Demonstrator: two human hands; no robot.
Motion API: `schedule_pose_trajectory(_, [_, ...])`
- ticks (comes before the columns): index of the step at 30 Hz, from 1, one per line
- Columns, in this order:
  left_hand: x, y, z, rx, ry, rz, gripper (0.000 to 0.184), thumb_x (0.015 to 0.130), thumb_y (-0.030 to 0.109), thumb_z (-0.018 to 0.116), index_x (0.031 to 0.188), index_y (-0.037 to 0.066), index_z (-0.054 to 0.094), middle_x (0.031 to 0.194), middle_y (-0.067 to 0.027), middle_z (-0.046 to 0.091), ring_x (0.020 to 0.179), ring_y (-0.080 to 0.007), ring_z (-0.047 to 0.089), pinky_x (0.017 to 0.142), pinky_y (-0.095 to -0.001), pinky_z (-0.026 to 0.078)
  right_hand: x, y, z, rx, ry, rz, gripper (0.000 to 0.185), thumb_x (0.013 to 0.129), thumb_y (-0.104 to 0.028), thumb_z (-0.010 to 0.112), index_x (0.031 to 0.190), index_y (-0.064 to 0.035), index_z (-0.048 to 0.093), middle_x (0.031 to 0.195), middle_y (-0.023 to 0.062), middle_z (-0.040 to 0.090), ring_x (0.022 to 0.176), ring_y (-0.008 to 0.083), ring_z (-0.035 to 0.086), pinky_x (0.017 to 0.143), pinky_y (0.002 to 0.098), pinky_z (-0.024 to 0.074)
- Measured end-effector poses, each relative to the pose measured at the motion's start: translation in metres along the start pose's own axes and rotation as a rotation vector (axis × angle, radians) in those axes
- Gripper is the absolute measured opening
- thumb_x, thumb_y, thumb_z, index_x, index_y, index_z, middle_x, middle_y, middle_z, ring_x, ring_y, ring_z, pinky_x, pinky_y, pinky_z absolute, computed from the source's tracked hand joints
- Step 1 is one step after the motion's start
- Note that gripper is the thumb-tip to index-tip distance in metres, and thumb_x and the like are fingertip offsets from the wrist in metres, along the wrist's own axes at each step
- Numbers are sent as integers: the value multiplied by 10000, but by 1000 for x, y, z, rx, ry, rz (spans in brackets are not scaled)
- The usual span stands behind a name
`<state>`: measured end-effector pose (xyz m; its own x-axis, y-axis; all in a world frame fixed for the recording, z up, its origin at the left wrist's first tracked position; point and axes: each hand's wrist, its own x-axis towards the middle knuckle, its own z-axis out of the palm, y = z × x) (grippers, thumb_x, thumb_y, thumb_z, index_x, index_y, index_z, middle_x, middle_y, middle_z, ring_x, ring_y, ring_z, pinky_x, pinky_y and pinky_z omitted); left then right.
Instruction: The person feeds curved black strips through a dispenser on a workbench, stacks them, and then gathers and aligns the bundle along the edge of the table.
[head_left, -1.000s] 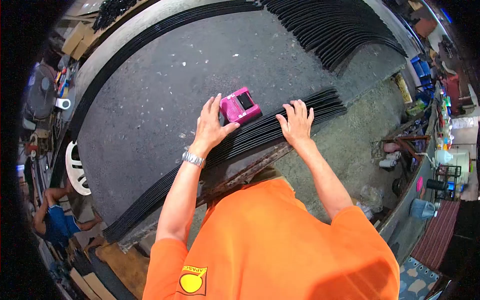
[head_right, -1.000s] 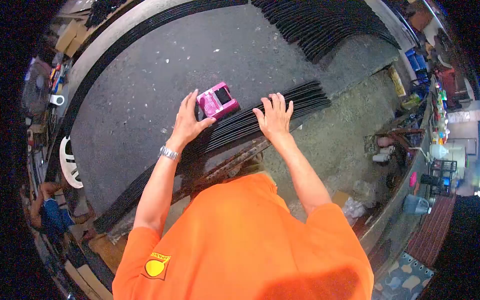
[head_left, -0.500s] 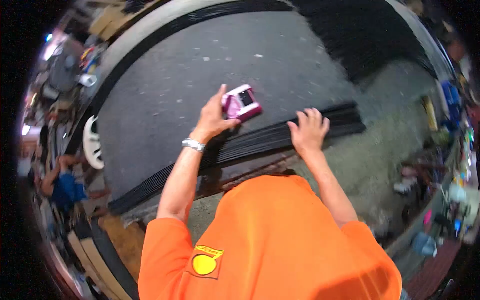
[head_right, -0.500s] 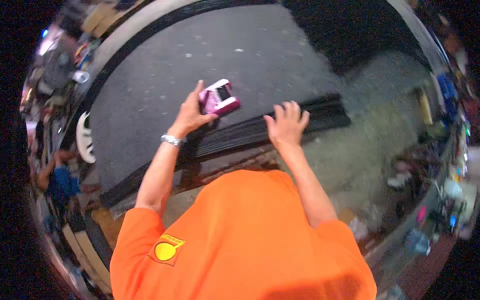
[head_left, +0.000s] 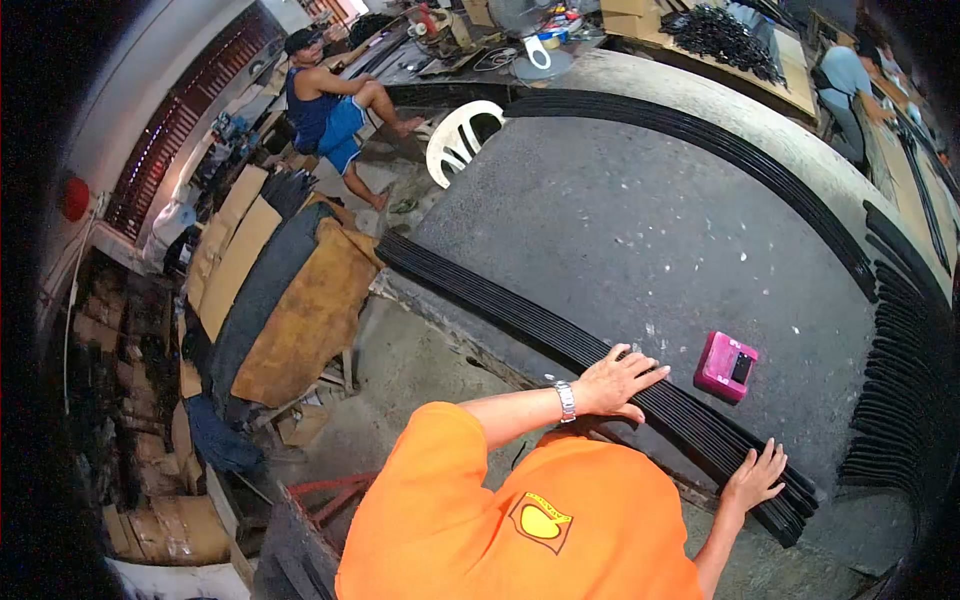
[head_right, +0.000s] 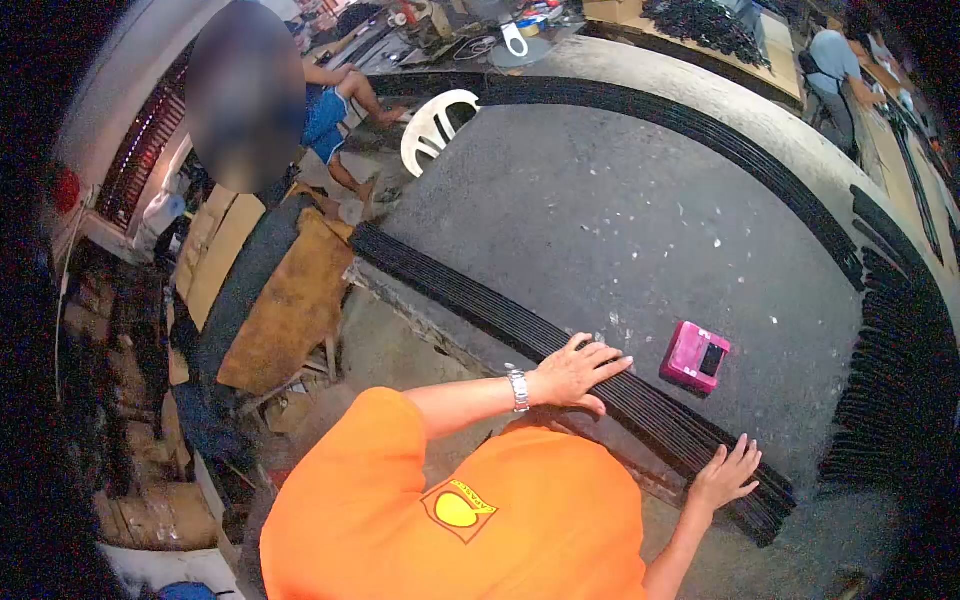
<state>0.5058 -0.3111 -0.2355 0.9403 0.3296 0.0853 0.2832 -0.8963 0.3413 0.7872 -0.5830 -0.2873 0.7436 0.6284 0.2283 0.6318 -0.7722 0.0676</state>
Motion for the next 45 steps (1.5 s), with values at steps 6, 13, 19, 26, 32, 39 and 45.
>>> schedule_pose_trajectory(6, [3, -1, -6, 24, 11, -8, 1021, 768, 712, 644, 1523, 73, 395, 1427, -130, 515, 1286, -294, 483, 1138, -501, 306, 9, -3, -7, -36, -146, 32, 500, 1075, -432, 381, 1516, -209, 451, 1591, 51, 405, 1489, 294, 328, 1137, 702, 201])
schedule_pose_trajectory(13, [1, -11, 10, 14, 57, 19, 1020, 768, 705, 653, 1525, 80, 375, 1539, -149, 429, 1340, -291, 480, 1158, -561, 270, 13, -23, -30, -365, -135, 59, 538, 1039, -443, 466, 1537, -243, 421, 1641, 73, 322, 1462, 269, 350, 1078, 599, 318])
schedule_pose_trajectory(19, [6, -10, 4, 58, 36, -7, 880, 867, 674, 579, 1502, 81, 438, 1564, -156, 411, 1444, -300, 389, 1181, -544, 258, 4, -26, -22, -239, -155, 151, 526, 1035, -486, 442, 1513, -267, 439, 1603, 77, 374, 1437, 293, 368, 1059, 624, 332])
schedule_pose_trajectory(26, [-20, -56, 2, 330, 156, -252, 565, 989, 504, 535, 1397, 116, 585, 1547, -161, 446, 1378, -335, 484, 1098, -698, 285, 2, -12, -7, -2, -42, 81, 550, 1021, -525, 447, 1493, -246, 487, 1593, 121, 384, 1452, 367, 343, 1114, 720, 211])
schedule_pose_trajectory(32, [-24, -66, 4, 296, 180, -262, 490, 1004, 447, 527, 1395, 162, 604, 1521, -117, 499, 1400, -311, 466, 1145, -587, 301, 0, -14, -7, 41, 28, 79, 539, 1018, -526, 459, 1463, -230, 530, 1569, 125, 419, 1437, 380, 362, 1111, 727, 212])
schedule_pose_trajectory(39, [-25, -69, 8, 291, 227, -244, 466, 1005, 443, 522, 1375, 177, 623, 1492, -89, 537, 1389, -295, 480, 1136, -544, 320, -2, -14, -6, 90, 112, 66, 529, 1004, -515, 502, 1440, -219, 552, 1539, 134, 451, 1414, 394, 384, 1093, 750, 215])
schedule_pose_trajectory(45, [-24, -71, 11, 307, 205, -251, 460, 1008, 435, 517, 1381, 187, 621, 1502, -74, 533, 1401, -282, 472, 1140, -532, 324, -44, -7, -43, 208, 111, 144, 689, 983, -477, 565, 1546, -128, 378, 1626, 219, 262, 1481, 444, 254, 1095, 771, 144])
